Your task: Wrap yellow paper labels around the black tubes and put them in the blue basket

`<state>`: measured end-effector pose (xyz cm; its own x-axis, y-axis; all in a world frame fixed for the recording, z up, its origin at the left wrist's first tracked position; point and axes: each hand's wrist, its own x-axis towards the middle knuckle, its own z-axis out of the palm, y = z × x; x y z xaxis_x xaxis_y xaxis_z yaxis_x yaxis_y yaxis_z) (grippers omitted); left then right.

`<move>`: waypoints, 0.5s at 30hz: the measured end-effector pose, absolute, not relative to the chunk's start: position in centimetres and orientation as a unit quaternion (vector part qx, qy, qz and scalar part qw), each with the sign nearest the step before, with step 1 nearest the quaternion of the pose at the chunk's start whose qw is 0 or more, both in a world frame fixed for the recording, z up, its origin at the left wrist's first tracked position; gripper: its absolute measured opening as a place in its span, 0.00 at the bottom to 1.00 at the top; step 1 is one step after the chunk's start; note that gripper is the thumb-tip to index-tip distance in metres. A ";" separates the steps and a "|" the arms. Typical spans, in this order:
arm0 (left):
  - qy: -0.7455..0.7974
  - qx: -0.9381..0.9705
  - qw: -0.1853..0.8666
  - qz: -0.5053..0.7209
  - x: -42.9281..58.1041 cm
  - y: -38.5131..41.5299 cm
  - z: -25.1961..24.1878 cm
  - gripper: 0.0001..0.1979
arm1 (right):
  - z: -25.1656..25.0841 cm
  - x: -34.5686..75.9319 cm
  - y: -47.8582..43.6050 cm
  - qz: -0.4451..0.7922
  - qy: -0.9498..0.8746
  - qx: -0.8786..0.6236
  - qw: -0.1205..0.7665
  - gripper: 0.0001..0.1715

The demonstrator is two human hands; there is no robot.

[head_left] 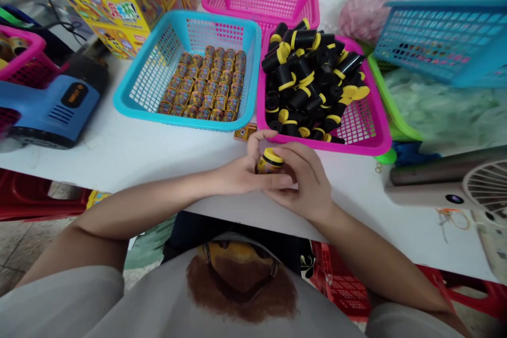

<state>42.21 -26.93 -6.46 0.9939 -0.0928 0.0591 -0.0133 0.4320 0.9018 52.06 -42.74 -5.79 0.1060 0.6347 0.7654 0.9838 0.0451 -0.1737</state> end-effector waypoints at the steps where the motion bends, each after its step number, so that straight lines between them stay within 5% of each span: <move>1: -0.052 0.530 0.845 -0.034 42.2 -27.0 -6.4 0.42 | -5.7 51.9 -42.7 -0.239 -0.630 -0.645 0.361 0.30; 15: -0.147 0.568 0.809 -0.028 41.6 -27.1 -5.6 0.36 | -5.5 51.4 -43.1 -0.274 -0.675 -0.578 0.368 0.26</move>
